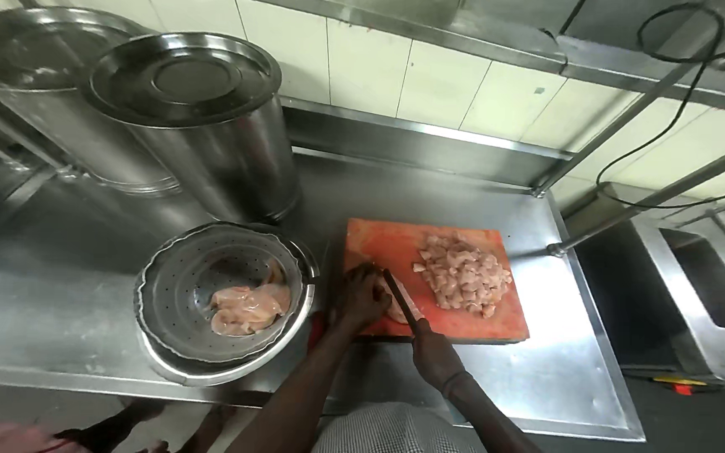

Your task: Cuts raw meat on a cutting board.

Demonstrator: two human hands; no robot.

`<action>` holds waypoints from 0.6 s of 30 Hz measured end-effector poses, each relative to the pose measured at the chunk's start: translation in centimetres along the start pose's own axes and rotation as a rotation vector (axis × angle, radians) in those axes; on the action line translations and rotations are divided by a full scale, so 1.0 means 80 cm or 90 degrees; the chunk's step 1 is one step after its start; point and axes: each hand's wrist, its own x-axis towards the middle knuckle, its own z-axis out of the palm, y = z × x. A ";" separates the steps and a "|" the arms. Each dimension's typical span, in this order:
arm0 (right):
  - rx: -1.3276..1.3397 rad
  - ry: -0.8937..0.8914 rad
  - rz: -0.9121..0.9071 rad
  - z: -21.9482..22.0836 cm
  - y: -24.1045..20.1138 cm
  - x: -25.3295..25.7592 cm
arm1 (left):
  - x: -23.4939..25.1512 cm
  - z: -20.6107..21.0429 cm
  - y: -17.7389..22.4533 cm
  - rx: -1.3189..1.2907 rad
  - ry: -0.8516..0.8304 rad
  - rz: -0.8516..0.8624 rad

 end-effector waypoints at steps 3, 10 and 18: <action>-0.014 -0.006 0.005 -0.002 -0.011 0.006 | 0.004 0.000 0.000 0.015 -0.017 -0.006; -0.029 0.005 0.017 -0.025 -0.070 0.044 | 0.006 0.002 -0.003 0.001 -0.021 0.012; -0.035 0.001 0.008 0.038 -0.013 -0.004 | 0.005 0.016 -0.014 0.011 0.061 0.069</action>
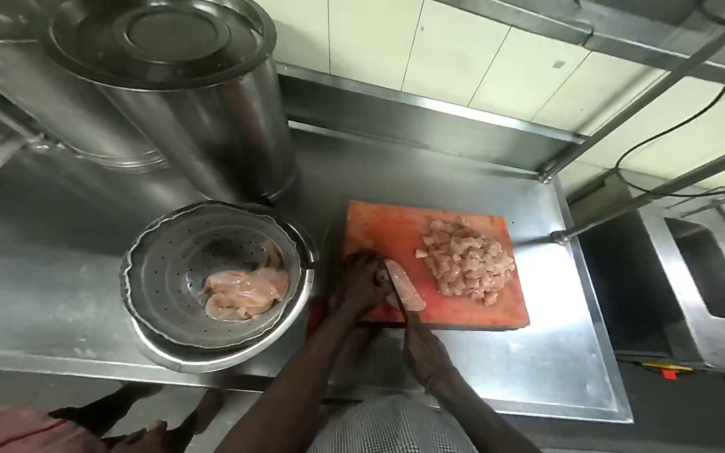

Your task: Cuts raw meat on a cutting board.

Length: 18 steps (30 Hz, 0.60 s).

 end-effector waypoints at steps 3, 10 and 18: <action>0.029 -0.123 0.076 -0.036 -0.007 -0.078 | -0.001 -0.005 0.003 -0.023 -0.003 -0.003; 0.030 -0.062 0.030 0.046 0.122 -0.066 | -0.005 -0.008 0.011 0.008 -0.009 0.036; 0.062 0.045 0.035 -0.019 0.051 -0.013 | -0.005 -0.007 0.012 0.045 -0.066 0.060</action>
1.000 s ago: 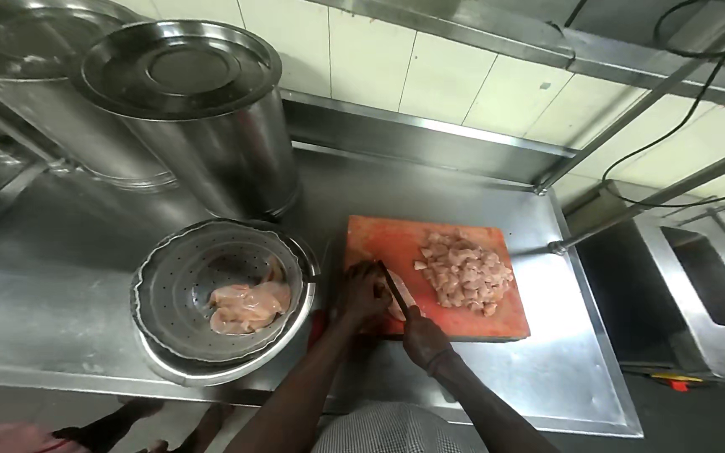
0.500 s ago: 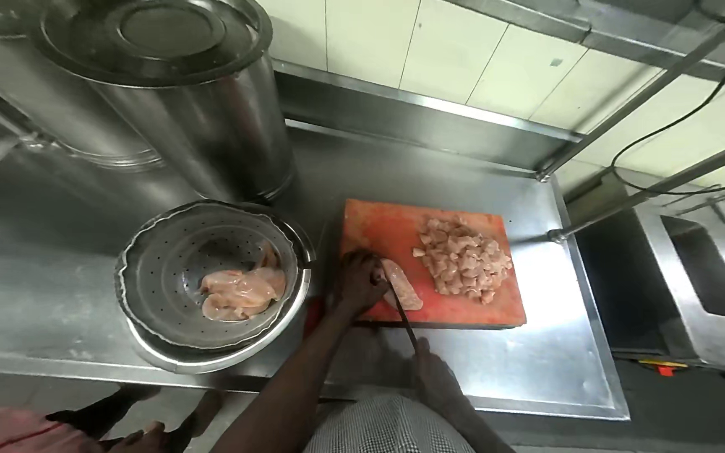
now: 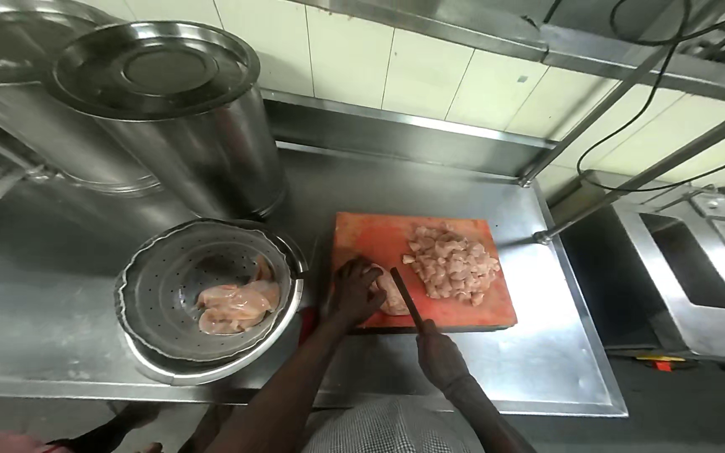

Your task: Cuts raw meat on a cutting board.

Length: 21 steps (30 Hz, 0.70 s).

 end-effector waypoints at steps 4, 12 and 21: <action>-0.036 -0.008 0.002 -0.001 -0.023 0.017 | 0.000 -0.006 0.003 -0.007 -0.023 -0.013; -0.030 -0.011 0.017 -0.018 -0.077 0.052 | 0.005 -0.003 0.002 -0.003 -0.041 -0.024; -0.001 -0.068 0.016 0.011 -0.029 -0.015 | 0.004 0.001 -0.001 -0.003 0.008 -0.020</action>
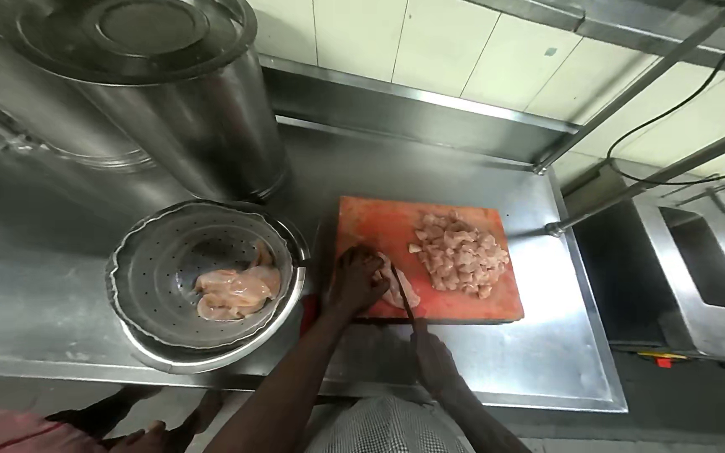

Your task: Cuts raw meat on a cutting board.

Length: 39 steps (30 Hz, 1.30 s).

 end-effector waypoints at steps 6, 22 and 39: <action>-0.028 -0.022 0.022 0.048 0.083 -0.052 | -0.001 -0.005 0.002 -0.013 -0.007 -0.009; 0.847 0.283 0.037 0.110 0.222 -0.011 | 0.060 -0.060 0.042 -0.028 -0.349 -0.039; 0.939 0.255 0.071 0.104 0.227 -0.005 | 0.074 -0.100 0.056 0.003 -0.127 -0.003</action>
